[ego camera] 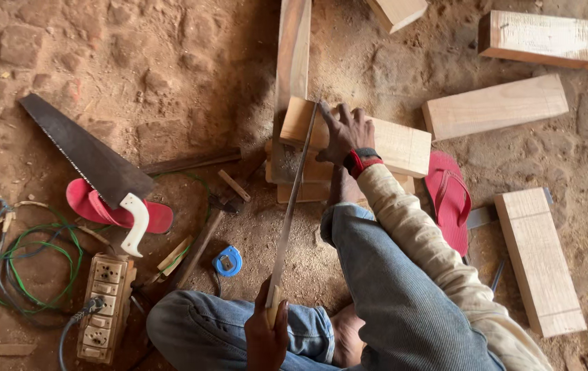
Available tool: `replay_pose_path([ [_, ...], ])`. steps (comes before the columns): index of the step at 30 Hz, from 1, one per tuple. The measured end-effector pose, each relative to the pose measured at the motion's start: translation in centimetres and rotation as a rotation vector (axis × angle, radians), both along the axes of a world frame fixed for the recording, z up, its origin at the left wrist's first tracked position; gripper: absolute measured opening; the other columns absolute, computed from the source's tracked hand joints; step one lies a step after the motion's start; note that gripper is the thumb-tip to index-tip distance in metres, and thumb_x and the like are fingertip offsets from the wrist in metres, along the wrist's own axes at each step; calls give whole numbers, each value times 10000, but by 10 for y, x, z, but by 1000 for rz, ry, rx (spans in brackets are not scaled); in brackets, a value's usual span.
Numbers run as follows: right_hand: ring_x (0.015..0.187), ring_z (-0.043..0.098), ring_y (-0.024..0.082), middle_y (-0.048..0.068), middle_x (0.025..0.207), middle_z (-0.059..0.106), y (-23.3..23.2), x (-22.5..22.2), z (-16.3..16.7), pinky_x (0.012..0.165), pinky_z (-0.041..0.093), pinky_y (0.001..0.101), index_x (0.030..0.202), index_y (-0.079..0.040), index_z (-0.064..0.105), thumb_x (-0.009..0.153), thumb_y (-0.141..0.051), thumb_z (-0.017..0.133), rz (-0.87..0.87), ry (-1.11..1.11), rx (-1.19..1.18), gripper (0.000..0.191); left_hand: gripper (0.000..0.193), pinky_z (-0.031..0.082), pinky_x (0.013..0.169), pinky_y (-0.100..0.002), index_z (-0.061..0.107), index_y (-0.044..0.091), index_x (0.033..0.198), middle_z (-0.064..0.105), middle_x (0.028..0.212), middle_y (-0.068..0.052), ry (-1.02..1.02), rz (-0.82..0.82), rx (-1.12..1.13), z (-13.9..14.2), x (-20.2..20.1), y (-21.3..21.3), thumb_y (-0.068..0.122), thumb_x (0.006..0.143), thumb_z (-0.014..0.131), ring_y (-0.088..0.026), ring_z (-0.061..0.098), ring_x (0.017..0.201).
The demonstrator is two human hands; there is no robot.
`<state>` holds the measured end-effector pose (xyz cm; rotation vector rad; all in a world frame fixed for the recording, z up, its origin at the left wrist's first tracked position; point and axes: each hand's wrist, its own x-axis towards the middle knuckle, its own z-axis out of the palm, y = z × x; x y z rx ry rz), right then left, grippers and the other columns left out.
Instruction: The person sits on the floor and uses a hand saw to cut a small wooden block placed on a larger support piece. They repeatedly saw through the wood, creating sawdust, and occasionally adjust the position of the block.
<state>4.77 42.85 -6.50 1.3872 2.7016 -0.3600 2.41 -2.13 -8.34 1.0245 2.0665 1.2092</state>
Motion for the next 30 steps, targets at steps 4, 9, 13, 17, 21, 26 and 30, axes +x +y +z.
replay_pose_path([
  [4,1266,420,433,95,1442,434,-1,0,-1,936,447,622,1591,-362,267,493,-566,961,4,-14,5,1315,514,640,591,-305,425,-8,1483,736,1148,-251,-144,-41,48,-10,-19,84,224,1029,496,-242,813,754],
  [9,1288,437,405,92,1459,448,0,2,1,961,460,598,1589,-388,312,509,-567,943,-11,12,30,1263,234,522,528,-339,596,-14,1162,676,833,-172,170,-78,303,15,-60,275,211,1118,549,-269,675,667],
  [13,1286,422,409,94,1458,434,2,2,3,929,452,622,1579,-385,304,480,-578,955,-19,1,18,1292,349,566,516,-344,555,-67,1299,732,846,-199,114,-49,217,9,-56,266,174,1050,600,-271,736,666],
  [17,1300,437,392,70,1452,455,5,2,4,944,469,612,1587,-386,310,495,-579,944,-13,-10,-44,1277,496,541,1022,-485,445,-35,1548,624,1426,-319,57,-108,278,-14,-20,108,283,1169,483,-446,672,1231],
  [21,1279,408,430,82,1466,421,3,1,-3,916,463,626,1579,-380,296,459,-574,963,-5,-16,-4,1318,543,632,786,-374,431,-29,1515,703,1227,-270,45,-34,97,1,-4,17,293,1087,520,-326,755,979],
  [26,1280,419,416,108,1445,427,0,2,-8,934,468,602,1574,-378,309,476,-590,951,-4,-6,31,1289,517,548,401,-308,469,35,1505,767,803,-169,-191,-52,-133,38,-31,129,247,1036,518,-130,587,443],
  [30,1271,436,402,87,1437,447,0,3,-3,940,467,594,1561,-404,325,491,-594,939,-18,8,30,1248,236,542,632,-445,608,-41,1154,695,926,-248,141,-70,163,14,-63,282,170,1051,634,-397,698,828],
])
